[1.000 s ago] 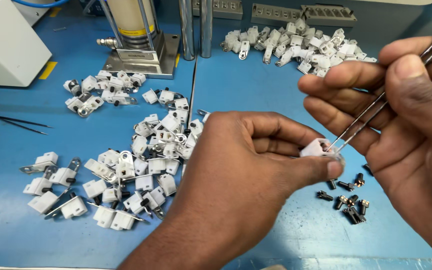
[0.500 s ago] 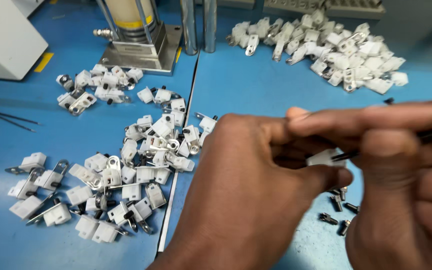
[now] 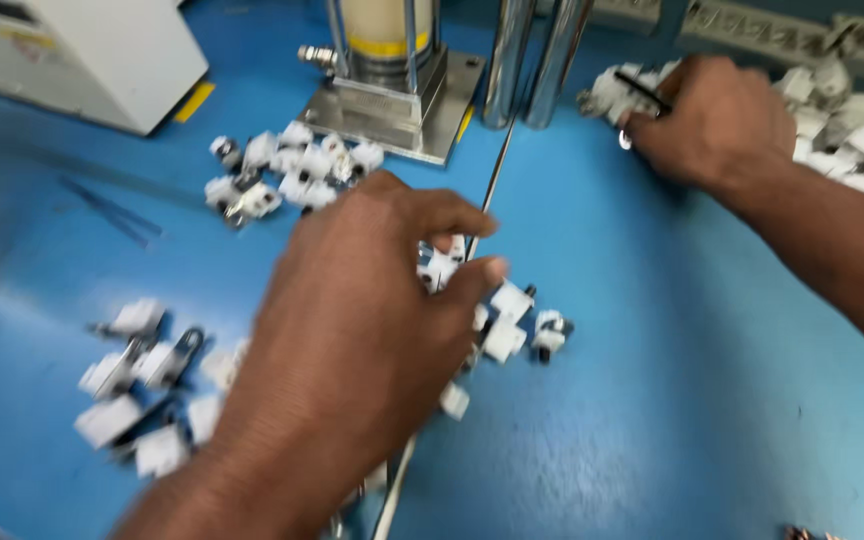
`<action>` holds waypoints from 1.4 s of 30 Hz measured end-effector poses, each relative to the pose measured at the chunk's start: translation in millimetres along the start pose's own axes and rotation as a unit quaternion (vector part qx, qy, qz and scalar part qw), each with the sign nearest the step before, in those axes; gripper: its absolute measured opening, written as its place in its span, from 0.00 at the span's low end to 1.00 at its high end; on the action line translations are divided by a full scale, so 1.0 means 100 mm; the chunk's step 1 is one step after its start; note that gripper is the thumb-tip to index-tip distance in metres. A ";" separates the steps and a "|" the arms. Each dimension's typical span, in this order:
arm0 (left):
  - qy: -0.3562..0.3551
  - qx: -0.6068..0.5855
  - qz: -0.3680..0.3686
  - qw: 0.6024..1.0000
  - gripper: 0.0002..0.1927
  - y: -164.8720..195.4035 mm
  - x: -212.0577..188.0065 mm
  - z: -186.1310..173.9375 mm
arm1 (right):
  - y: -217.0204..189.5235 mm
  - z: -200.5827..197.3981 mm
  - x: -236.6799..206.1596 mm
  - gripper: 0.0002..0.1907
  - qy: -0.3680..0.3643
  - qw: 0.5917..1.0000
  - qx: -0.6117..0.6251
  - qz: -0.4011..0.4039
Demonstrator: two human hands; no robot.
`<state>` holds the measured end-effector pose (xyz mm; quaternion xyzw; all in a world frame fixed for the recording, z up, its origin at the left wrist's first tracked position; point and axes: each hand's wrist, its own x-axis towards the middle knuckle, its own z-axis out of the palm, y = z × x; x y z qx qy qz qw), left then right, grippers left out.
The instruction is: The person assembles small white plastic electrical components at a workbench. They hold a white housing in one hand, pick black screw-like contacts from a pile, insert them into the housing, and use a black handheld tool to press or tighten the contacts into place, repeating the cycle and setting finished units aside.
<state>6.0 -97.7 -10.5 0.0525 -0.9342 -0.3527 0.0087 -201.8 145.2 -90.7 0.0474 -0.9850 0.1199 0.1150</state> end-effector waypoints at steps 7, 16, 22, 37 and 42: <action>-0.206 -0.407 -0.186 0.870 0.25 0.45 0.03 0.50 | -0.14 -1.12 -1.61 0.19 -0.091 0.991 0.073 0.066; -0.382 -0.524 -0.138 0.749 0.22 0.17 -0.77 0.62 | 0.13 -1.35 -2.59 0.17 -0.215 0.941 -0.060 0.255; -0.320 -0.441 -0.066 0.836 0.17 0.34 -0.96 0.53 | -0.23 -1.55 -2.55 0.11 -0.189 0.927 -0.022 0.324; -0.230 -0.413 -0.035 0.881 0.14 0.62 -1.11 0.30 | 0.22 -1.64 -2.71 0.17 -0.237 0.716 0.585 0.298; -0.237 -0.424 -0.038 0.873 0.15 0.53 -1.11 0.26 | -0.33 -1.89 -2.61 0.08 -0.019 0.781 0.551 0.293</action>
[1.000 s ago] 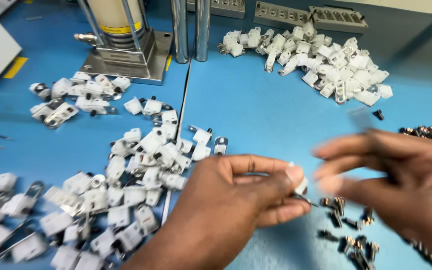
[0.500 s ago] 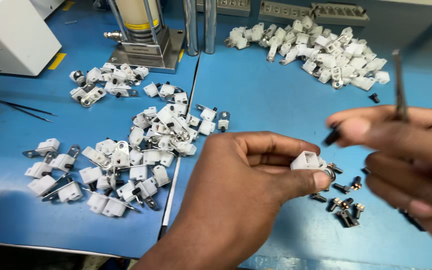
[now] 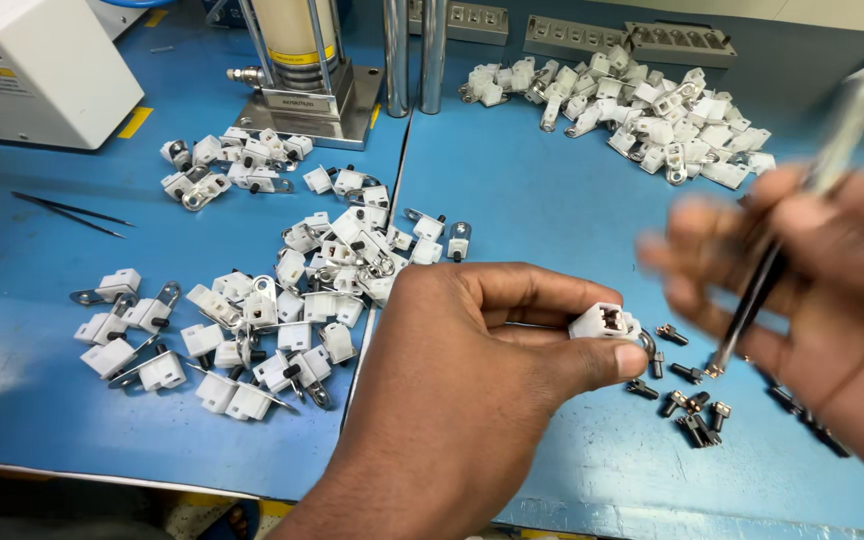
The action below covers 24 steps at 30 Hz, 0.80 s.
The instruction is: The person assembles small white plastic electrical components at a workbench. They hold a white housing in one hand, pick black screw-like contacts from a pile, insert them into the housing, and use a black handheld tool to press or tighten the contacts into place, repeating the cycle and setting finished units aside.
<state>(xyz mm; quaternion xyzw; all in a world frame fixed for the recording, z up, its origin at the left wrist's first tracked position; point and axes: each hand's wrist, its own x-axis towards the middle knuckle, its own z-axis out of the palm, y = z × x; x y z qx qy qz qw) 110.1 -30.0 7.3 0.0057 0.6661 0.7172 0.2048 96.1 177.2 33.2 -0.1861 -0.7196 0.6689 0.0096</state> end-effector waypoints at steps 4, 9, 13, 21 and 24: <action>-0.010 0.010 0.005 1.000 0.15 0.05 -0.02 0.00 | -0.10 0.17 -0.18 0.06 -0.099 0.974 0.056 -0.194; -0.004 0.034 -0.016 0.999 0.15 0.19 -0.05 0.00 | 0.06 0.21 -0.18 0.07 -0.143 0.951 0.012 -0.273; 0.015 0.072 -0.040 0.997 0.15 0.16 -0.02 -0.01 | 0.03 0.46 -0.29 0.09 -0.109 0.935 -0.040 -0.335; 0.009 0.117 -0.110 0.987 0.16 0.06 0.23 -0.10 | 0.29 0.44 0.05 0.09 -0.098 0.971 0.037 -0.217; 0.083 0.241 -0.186 0.949 0.15 0.15 0.30 -0.41 | 0.33 0.31 0.98 0.10 0.023 0.995 -0.044 -0.082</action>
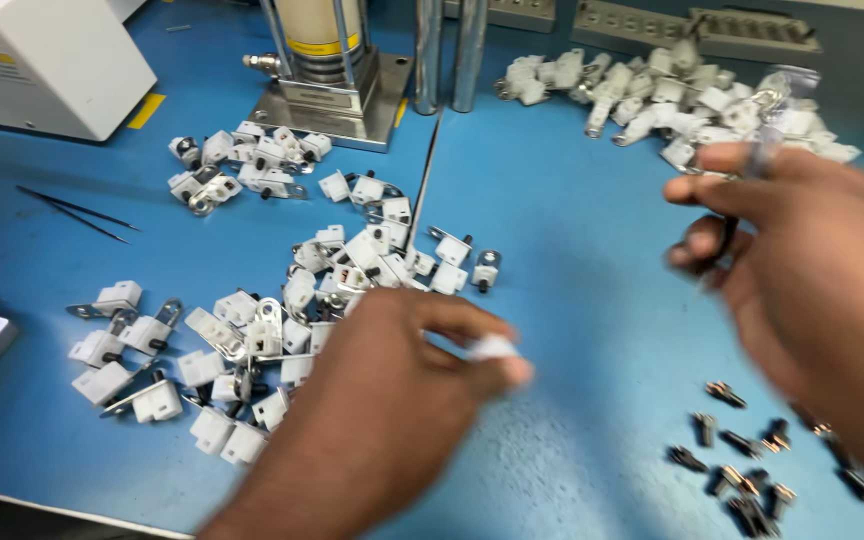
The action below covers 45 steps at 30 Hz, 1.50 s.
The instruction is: The person assembles small white plastic electrical components at a workbench. They hold a white housing in one hand, pick black screw-like contacts from a pile, insert them into the housing, and use a black handheld tool to press or tighten the contacts into place, repeating the cycle and setting finished units aside.
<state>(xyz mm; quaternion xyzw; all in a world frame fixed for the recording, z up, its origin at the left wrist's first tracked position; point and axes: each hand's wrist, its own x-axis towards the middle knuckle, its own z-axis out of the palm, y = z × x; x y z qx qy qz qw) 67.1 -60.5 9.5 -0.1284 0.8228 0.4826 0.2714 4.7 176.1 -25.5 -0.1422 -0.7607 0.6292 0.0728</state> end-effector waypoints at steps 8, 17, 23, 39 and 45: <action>0.191 0.290 0.038 0.937 0.24 0.02 0.43 -0.61 | 0.38 0.66 1.80 0.23 0.021 0.813 -0.576 -0.076; -0.096 -0.127 0.163 0.974 0.22 0.11 0.56 0.27 | 0.00 -0.27 0.25 0.15 -0.135 0.885 -0.426 0.127; -0.214 -0.270 0.129 0.930 0.19 -0.11 0.16 0.48 | 0.26 -0.72 -0.38 0.19 -0.068 0.889 -0.452 0.032; -0.109 -0.264 0.233 0.930 0.16 0.20 -0.14 0.74 | 0.01 -0.84 -0.67 0.14 -0.050 0.979 -0.199 0.004; -0.084 -0.221 0.238 0.942 0.17 0.22 -0.22 0.67 | 0.02 -0.84 -0.78 0.17 -0.072 0.996 -0.053 0.014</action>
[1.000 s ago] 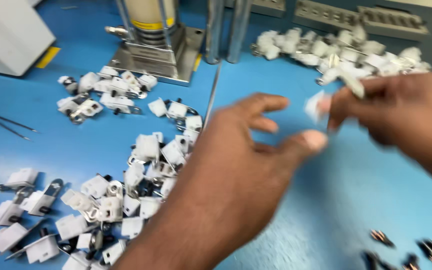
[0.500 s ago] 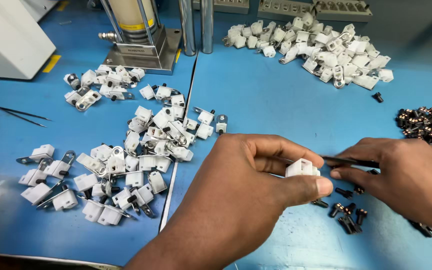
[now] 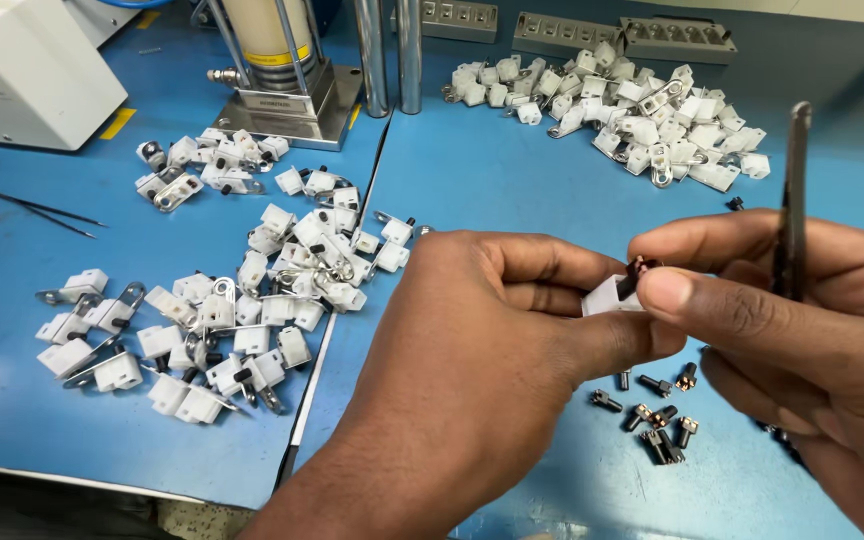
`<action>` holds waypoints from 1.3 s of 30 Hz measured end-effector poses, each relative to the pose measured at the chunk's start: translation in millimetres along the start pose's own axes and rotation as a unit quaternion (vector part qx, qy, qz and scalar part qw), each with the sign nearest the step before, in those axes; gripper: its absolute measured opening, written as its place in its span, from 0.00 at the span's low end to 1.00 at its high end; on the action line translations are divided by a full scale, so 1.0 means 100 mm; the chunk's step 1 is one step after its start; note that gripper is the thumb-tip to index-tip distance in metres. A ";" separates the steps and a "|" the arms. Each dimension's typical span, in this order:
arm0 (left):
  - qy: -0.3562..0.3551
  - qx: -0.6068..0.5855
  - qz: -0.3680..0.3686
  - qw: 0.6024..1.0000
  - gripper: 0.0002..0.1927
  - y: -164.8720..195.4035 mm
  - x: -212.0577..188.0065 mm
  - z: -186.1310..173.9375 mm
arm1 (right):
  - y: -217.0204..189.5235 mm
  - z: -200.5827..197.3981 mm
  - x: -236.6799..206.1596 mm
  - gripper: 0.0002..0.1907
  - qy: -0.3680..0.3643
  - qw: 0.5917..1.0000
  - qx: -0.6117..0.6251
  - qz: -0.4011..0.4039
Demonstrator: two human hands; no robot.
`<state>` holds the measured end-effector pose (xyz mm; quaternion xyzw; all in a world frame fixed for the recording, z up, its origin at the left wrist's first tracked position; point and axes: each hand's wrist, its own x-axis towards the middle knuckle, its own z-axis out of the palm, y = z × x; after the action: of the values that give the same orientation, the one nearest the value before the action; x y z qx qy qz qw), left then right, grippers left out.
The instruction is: The person assembles small white plastic electrical components at a workbench. They hold a white housing in one hand, pick black screw-like contacts from a pile, insert them into the housing, and use a black handheld tool to press or tighten the contacts into place, repeating the cycle and setting finished units aside.
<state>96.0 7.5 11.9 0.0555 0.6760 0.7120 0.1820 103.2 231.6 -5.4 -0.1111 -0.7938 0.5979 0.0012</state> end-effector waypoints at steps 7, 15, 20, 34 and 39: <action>-0.002 0.030 0.043 0.999 0.16 0.05 -0.16 -0.18 | -0.27 0.18 -0.08 0.20 -0.063 0.992 -0.002 0.107; -0.032 0.076 0.008 0.997 0.12 0.12 -0.29 -0.49 | -0.48 0.43 -0.07 0.12 -0.109 0.991 0.026 0.076; -0.043 0.087 0.002 0.995 0.15 0.19 -0.28 -0.52 | -0.73 0.63 -0.17 0.08 -0.047 0.978 0.149 -0.136; 0.033 0.083 -0.023 0.996 0.14 0.05 -0.01 -0.32 | -0.70 1.18 -0.32 0.19 0.001 0.947 -0.054 -0.317; 0.056 0.065 -0.174 0.981 0.10 -0.11 0.14 -0.50 | -0.18 0.78 0.52 0.06 0.009 0.963 0.261 -0.065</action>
<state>68.8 -35.0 -5.6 -0.0907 0.7292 0.6261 0.2609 38.9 162.7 -17.6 -0.0607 -0.6160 0.7816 0.0765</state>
